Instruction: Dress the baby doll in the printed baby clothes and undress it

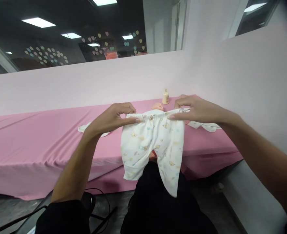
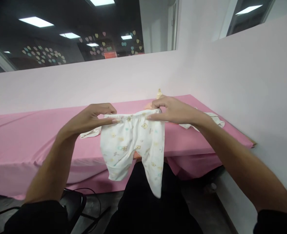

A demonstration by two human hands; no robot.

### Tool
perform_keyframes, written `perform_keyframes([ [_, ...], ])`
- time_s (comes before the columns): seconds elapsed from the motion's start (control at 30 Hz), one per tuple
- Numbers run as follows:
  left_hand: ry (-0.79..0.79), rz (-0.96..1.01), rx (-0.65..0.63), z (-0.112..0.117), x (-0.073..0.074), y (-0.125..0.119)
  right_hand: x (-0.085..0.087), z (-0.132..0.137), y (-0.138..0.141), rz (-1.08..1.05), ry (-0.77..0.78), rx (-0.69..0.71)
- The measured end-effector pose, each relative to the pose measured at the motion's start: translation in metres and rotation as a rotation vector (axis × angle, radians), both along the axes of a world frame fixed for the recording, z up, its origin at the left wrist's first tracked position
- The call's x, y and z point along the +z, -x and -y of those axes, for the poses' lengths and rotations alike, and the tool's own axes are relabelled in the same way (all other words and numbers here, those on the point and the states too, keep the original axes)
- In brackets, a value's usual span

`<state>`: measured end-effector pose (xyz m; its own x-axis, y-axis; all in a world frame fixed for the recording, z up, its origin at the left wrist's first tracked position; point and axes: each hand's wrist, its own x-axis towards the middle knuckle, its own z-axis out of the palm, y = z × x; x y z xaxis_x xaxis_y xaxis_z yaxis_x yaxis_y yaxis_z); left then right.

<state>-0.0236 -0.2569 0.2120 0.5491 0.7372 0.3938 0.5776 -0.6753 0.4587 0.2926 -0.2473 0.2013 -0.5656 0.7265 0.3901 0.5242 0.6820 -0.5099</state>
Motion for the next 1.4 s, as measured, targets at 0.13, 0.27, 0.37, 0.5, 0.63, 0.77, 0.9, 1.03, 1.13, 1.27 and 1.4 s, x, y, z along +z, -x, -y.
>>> perform_keyframes([
  [0.13,0.093,0.07,0.112,-0.01,-0.011,-0.004,-0.016,-0.016,0.007,-0.179,-0.004,-0.164],
  [0.27,0.237,0.32,0.112,-0.007,-0.021,-0.018,-0.025,-0.01,0.028,-0.322,-0.102,-0.323],
  [0.37,0.372,0.464,0.027,0.0,-0.025,-0.036,-0.025,0.006,0.047,-0.487,0.004,-0.254],
  [0.5,0.383,0.49,-0.118,0.016,-0.024,-0.053,-0.028,0.026,0.062,-0.658,0.182,0.076],
  [0.63,0.149,0.273,-0.026,0.033,-0.019,-0.057,-0.04,0.032,0.062,-0.598,0.177,0.248],
  [0.77,-0.031,0.097,0.074,0.042,-0.026,-0.057,-0.051,0.03,0.061,-0.531,0.04,0.057],
  [0.9,-0.163,0.529,0.238,0.046,-0.068,-0.062,-0.051,0.028,0.063,-0.665,0.047,0.002],
  [1.03,0.361,0.796,0.087,0.049,-0.138,-0.077,-0.039,0.026,0.064,-0.881,0.15,0.06],
  [1.13,0.832,0.85,-0.022,0.055,-0.181,-0.088,-0.031,0.019,0.06,-0.994,0.19,0.107],
  [1.27,0.911,0.889,0.061,0.071,-0.195,-0.086,-0.044,-0.003,0.045,-1.084,0.266,-0.044],
  [1.4,0.68,0.817,0.181,0.084,-0.171,-0.067,-0.087,-0.021,0.03,-1.082,0.409,-0.263],
])
